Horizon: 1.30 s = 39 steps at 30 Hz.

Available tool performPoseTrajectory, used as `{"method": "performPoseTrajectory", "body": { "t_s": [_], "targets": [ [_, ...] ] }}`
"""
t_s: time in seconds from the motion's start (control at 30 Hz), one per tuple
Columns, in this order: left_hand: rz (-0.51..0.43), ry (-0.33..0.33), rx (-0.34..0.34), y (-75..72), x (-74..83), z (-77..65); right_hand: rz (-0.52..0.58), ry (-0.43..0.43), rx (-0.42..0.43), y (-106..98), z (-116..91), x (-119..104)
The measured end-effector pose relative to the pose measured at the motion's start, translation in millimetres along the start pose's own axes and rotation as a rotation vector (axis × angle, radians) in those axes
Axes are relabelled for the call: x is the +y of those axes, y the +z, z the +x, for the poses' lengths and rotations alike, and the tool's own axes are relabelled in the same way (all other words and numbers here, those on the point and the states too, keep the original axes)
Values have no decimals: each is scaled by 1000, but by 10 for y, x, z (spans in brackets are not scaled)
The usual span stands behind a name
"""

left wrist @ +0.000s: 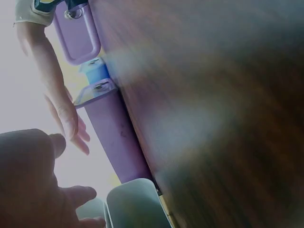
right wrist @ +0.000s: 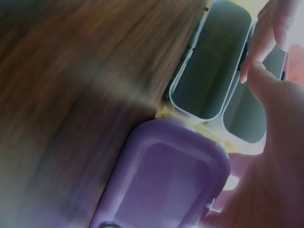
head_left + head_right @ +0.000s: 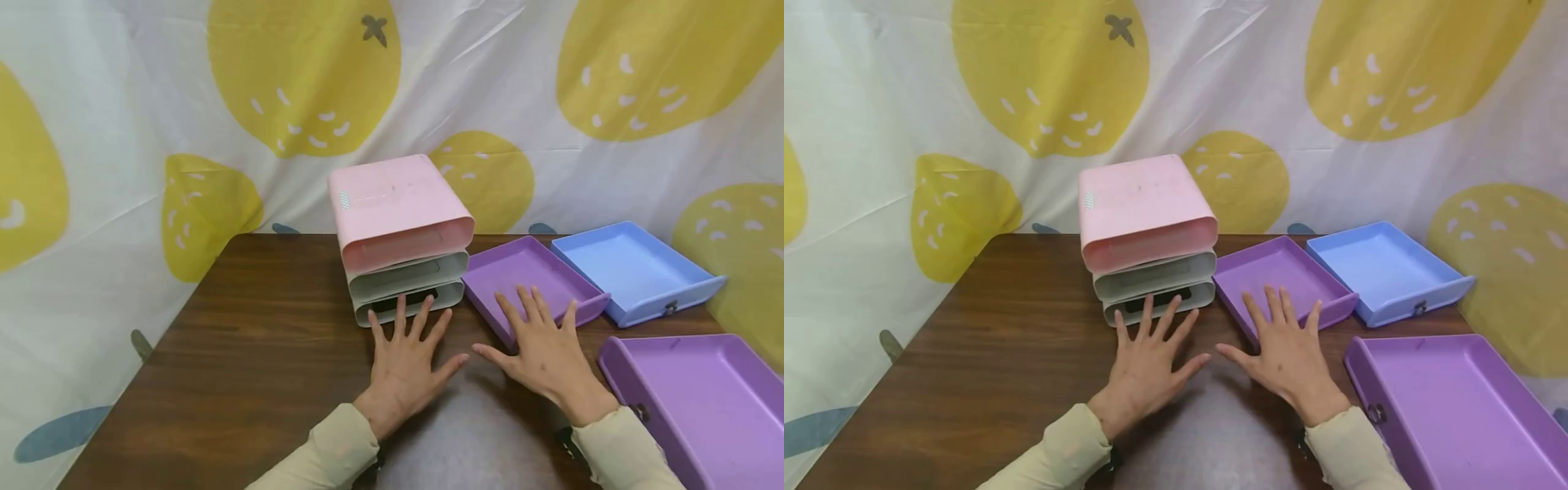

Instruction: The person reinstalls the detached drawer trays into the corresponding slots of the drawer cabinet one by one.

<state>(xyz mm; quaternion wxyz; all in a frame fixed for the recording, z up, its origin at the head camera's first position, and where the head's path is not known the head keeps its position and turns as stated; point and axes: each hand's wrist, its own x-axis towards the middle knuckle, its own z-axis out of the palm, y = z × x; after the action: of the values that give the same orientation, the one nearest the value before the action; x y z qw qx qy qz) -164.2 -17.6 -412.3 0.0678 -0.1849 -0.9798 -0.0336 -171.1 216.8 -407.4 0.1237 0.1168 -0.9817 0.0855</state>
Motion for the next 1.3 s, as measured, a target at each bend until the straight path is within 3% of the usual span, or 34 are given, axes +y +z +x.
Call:
{"method": "performPoseTrajectory", "body": {
  "t_s": [0.2,0.53,0.63,0.8,0.9,1.3],
  "targets": [
    [-14,8,42,-16,-26,0,31,33,-1,-25,-12,52],
    [-74,63,177,-73,-41,55,21,63,20,-93,-73,127],
    [-104,106,278,-86,-60,75,21,63,31,-92,-98,168],
    [-140,221,538,-153,-111,110,34,76,42,-98,-135,224],
    [-160,269,645,-225,-147,146,37,80,47,-96,-152,248],
    [-298,309,803,-493,-346,277,47,121,62,-157,-239,281]
  ]
}}
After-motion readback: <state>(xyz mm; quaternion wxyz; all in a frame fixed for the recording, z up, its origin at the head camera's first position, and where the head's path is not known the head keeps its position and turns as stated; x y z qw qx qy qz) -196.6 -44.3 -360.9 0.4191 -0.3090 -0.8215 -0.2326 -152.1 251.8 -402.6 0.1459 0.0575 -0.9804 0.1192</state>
